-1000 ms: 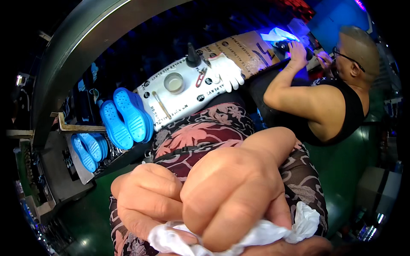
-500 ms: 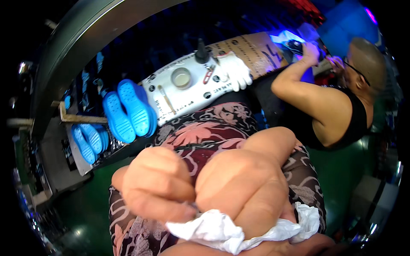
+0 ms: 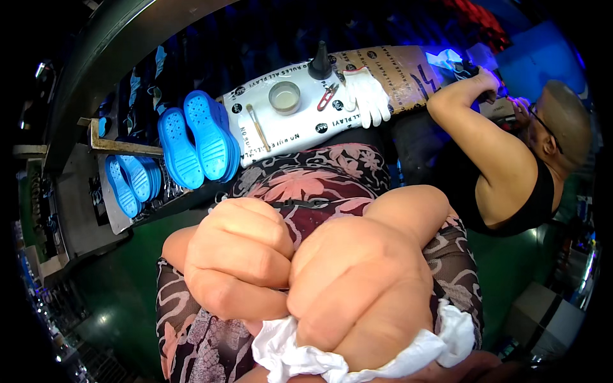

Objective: The person wipes with a tissue, then picks up shoe soles, applies glue to each one using a brush, and places them onto an overhead conveyor belt.

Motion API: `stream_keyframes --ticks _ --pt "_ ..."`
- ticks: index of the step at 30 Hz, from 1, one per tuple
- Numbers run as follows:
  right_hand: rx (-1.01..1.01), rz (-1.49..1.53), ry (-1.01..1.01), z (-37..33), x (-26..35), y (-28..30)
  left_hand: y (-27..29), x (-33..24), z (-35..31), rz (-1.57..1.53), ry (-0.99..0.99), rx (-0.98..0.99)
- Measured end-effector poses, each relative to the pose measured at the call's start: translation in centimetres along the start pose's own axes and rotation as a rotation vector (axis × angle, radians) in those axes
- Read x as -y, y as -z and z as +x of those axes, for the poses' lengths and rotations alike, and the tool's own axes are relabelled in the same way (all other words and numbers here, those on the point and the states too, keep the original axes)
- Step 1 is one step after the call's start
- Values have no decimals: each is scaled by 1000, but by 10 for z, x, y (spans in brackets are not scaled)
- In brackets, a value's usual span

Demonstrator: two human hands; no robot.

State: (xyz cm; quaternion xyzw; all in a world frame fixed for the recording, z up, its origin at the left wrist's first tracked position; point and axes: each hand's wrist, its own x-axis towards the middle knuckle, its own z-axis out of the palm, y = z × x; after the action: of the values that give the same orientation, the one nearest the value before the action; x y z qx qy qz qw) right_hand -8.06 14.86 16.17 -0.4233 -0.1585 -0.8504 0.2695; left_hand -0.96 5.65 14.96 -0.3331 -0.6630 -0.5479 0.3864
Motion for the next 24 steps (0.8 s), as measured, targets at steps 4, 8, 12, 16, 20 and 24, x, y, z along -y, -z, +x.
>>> stream_keyframes --ticks 4,8,12,16,20,24 --pt "369 -104 -404 7 19 25 6 0 -6 37 -3 34" --pt "364 -107 -419 6 25 24 -2 -1 -8 32 31 3" --pt "335 -47 -516 12 29 27 -3 8 -4 16 9 8" --pt "355 11 -528 16 31 33 -1 11 3 29 4 39" --pt "316 -3 -543 13 36 33 1 15 7 17 6 53" --pt "327 50 -555 13 34 36 0 14 8 11 -7 79"
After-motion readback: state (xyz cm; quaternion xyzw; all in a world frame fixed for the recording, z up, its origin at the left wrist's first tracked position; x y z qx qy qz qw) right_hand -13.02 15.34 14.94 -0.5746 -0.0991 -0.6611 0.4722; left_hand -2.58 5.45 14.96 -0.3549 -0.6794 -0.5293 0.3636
